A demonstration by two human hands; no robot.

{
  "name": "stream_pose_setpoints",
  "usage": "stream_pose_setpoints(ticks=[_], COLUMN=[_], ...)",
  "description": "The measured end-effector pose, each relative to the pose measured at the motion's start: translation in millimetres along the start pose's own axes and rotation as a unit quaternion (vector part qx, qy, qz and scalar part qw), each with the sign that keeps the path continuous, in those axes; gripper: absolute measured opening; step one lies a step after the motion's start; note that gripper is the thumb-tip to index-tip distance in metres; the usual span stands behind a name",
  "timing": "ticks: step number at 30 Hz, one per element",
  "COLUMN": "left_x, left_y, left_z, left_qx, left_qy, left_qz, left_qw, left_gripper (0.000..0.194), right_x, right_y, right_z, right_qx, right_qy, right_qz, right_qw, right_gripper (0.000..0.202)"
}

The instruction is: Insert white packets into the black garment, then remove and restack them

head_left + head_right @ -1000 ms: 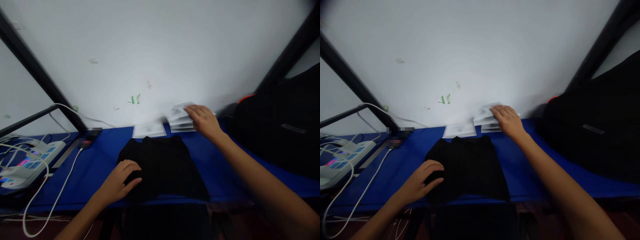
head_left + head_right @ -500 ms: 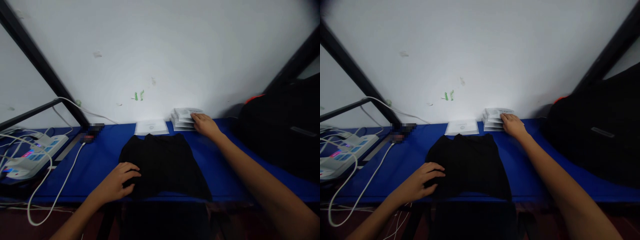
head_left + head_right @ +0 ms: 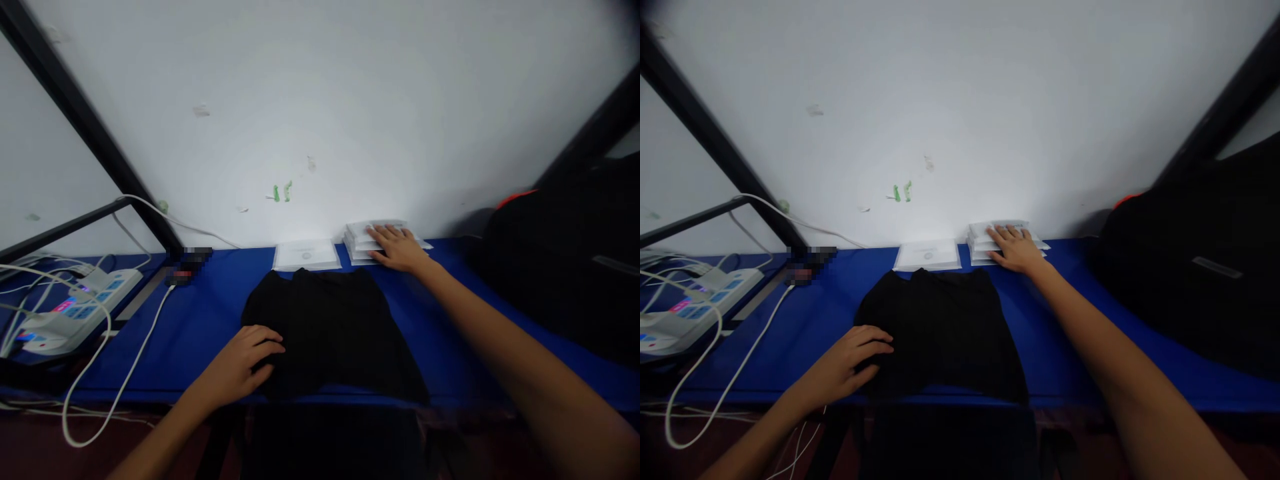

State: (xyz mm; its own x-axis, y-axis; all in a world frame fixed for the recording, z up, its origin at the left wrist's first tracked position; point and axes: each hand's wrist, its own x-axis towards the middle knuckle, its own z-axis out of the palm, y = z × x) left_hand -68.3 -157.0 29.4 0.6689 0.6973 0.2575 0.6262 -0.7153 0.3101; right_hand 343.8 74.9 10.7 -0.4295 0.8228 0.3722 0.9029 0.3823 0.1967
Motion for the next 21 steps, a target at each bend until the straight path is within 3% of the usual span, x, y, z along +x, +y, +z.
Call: stream_pose_setpoints(ticks=[6, 10, 12, 16, 19, 21], left_x=[-3.4, -3.6, -3.3, -2.7, -2.0, -1.0], left_y=[-6.7, -7.9, -6.7, -5.0, -6.9, -9.1], left_z=[2.3, -3.5, -7.4, -13.6, -15.7, -16.5], left_qx=[-0.015, -0.012, -0.001, 0.019, 0.034, 0.046], left_qy=[0.013, 0.012, 0.013, 0.049, 0.105, 0.138], left_qz=[-0.010, 0.015, 0.024, 0.023, 0.024, 0.029], left_qw=[1.000, 1.000, 1.000, 0.998, 0.994, 0.989], left_gripper=[0.031, 0.024, 0.023, 0.019, 0.017, 0.015], right_x=[-3.8, -1.2, -2.7, -31.2, -77.5, -110.3], right_y=[-3.9, -2.9, -9.7, -55.5, -104.7, -130.6], right_z=[6.5, -6.4, -19.8, -67.2, -109.0, -128.0], right_qx=[0.006, 0.030, 0.036, 0.120, 0.252, 0.262], right_qy=[-0.035, -0.072, -0.062, 0.036, 0.006, -0.018], right_qz=[0.024, 0.025, 0.029, -0.032, -0.147, -0.188], right_qw=[0.999, 0.997, 0.997, 0.992, 0.956, 0.946], right_gripper=[0.067, 0.070, 0.074, 0.070, 0.059, 0.058])
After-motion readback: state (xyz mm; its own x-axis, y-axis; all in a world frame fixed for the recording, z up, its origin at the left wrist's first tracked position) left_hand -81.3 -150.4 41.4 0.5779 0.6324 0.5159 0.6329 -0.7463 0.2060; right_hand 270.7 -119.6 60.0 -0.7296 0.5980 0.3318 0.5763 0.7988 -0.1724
